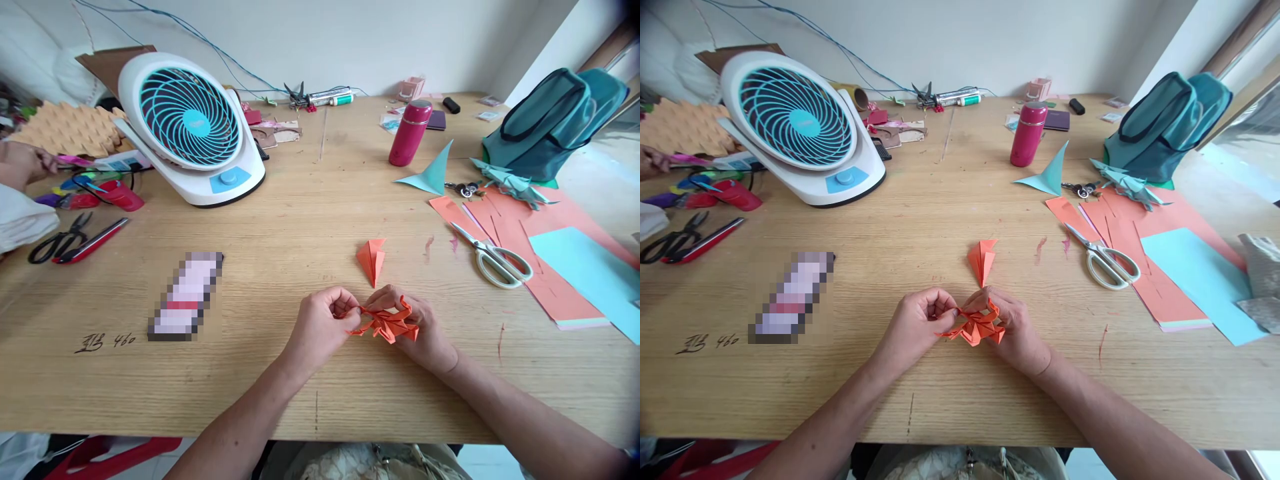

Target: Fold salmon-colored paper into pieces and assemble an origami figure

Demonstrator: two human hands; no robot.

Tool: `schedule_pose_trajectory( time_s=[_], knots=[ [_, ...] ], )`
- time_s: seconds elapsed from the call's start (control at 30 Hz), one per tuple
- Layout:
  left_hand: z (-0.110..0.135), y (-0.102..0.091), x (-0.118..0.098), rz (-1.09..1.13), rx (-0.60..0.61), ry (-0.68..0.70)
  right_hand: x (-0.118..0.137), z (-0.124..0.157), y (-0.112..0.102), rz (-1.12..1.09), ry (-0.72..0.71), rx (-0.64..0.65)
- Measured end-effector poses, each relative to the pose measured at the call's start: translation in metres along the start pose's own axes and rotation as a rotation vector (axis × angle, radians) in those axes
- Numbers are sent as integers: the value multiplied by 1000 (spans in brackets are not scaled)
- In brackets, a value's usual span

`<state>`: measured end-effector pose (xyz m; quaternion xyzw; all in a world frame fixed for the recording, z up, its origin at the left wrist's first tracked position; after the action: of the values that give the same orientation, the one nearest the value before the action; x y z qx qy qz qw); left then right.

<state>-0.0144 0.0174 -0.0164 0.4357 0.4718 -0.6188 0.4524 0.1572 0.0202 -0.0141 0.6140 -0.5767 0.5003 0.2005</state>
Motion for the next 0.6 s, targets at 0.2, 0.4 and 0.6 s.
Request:
schedule_pose_trajectory(
  time_s=[0.2, 0.4, 0.6],
  knots=[
    [2, -1, -2, -84, -34, 40, -1, 1, 1, 32, -49, 3],
    [2, -1, -1, -107, -5, 116, 3, -3, 1, 28, -18, 26],
    [0, 1, 0, 0, 30, -21, -9, -3, 2, -192, 183, -17]
  ],
)
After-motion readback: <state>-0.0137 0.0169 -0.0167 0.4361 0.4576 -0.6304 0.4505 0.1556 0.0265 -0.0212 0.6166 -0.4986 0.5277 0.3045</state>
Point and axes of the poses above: each hand's wrist, its own z-axis away from the middle knuckle, its own y-axis out of the palm, x = y × z, the point moved 3 cm from there along -z, towards the middle knuckle, and after that the axes turned 2 degrees about -z, right-handed, at the moved point
